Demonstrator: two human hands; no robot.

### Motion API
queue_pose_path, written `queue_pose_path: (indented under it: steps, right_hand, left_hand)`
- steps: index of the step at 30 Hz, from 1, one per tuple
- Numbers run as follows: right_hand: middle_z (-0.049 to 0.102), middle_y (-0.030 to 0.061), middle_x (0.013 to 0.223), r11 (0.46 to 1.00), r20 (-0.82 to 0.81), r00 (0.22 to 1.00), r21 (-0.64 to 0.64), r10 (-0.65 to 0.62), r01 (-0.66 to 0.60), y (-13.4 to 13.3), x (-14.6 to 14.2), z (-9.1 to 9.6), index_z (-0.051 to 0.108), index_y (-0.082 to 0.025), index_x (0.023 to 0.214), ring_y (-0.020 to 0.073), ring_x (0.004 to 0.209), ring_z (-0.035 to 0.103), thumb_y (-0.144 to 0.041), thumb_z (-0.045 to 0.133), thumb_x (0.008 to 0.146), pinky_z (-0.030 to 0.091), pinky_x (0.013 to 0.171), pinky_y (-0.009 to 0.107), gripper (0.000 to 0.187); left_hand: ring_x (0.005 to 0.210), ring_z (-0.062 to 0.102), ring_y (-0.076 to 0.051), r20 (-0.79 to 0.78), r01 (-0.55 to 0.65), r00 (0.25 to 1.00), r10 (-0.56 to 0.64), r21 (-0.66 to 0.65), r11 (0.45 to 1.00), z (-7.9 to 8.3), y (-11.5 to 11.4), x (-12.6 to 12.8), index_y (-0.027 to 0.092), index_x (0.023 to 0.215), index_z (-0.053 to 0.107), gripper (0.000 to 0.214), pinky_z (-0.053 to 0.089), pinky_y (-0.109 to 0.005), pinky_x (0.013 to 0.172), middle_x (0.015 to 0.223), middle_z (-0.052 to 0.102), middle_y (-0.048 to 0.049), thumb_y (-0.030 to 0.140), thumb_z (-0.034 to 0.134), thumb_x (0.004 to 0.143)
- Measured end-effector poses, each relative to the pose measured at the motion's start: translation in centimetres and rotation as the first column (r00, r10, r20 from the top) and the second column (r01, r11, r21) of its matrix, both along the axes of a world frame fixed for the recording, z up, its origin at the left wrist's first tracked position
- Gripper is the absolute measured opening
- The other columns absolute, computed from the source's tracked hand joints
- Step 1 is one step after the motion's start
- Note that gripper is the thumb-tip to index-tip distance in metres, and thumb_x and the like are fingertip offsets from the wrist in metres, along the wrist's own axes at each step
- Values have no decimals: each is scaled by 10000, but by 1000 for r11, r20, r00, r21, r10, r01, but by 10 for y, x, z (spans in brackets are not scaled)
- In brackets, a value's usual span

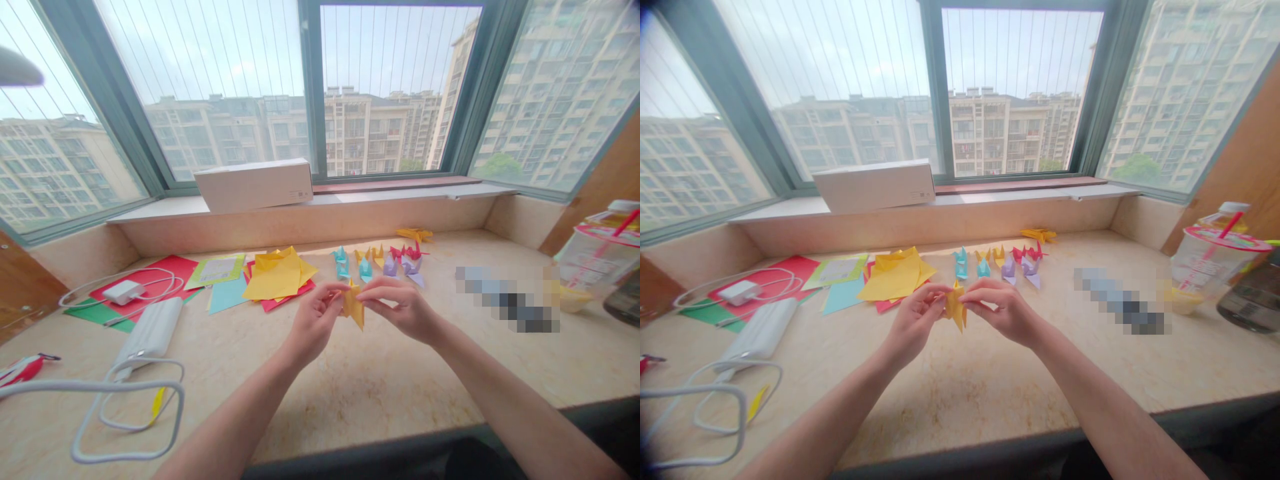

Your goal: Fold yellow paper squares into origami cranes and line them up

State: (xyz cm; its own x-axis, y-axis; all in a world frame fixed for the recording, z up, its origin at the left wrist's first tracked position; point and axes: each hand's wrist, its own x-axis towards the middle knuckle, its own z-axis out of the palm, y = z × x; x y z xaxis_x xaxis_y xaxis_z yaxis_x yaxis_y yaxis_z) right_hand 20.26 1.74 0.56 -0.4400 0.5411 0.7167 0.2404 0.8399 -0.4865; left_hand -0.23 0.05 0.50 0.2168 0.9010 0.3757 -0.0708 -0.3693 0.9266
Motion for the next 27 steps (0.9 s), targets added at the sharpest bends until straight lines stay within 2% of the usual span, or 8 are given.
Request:
queue_pose_path:
  steps: [3,7,12,16,19,27]
  right_hand:
    - [705,67,969,1000,8,1000,-5,-26,26,0,0,0,703,-216,1007,183,894,671,-188,607,924,532,799,316,130]
    - [677,55,935,998,-9,998,13,-65,65,1,-1,-1,671,-207,995,165,850,643,-173,571,941,519,758,296,118]
    - [663,60,977,999,5,999,41,-33,33,0,2,-1,660,-213,1027,165,890,634,-157,561,943,517,774,296,142]
    - [662,75,1026,998,1,1000,66,13,-13,0,4,0,670,-211,1056,172,925,633,-153,611,911,525,794,302,167]
    - [661,73,1005,997,-13,999,66,37,-36,0,4,1,683,-206,1016,164,870,637,-152,648,882,534,754,292,149]
    - [657,61,936,998,-61,998,65,29,-25,-3,1,4,706,-200,922,167,833,649,-162,670,863,537,750,308,79]
  left_hand:
    - [742,602,-130,-2,30,1000,-30,15,999,1,-1,0,176,997,675,144,463,-226,653,859,671,-37,246,619,884]
    - [923,606,-163,46,124,991,-126,53,991,0,-2,2,178,978,666,142,479,-228,728,982,646,-59,186,677,836]
    - [1006,596,-186,138,225,963,-230,51,973,-3,-1,4,187,965,645,157,521,-250,750,1031,618,-66,173,704,821]
    - [1000,609,-175,152,231,959,-241,80,970,-3,1,3,190,963,643,142,535,-256,782,1028,615,-58,162,696,834]
    - [985,619,-170,141,228,960,-241,99,969,-3,1,3,184,949,653,136,544,-256,788,1030,609,-59,156,703,826]
    - [946,643,-162,122,196,970,-208,106,975,-8,0,3,173,897,673,126,554,-267,795,1072,606,-60,156,742,792]
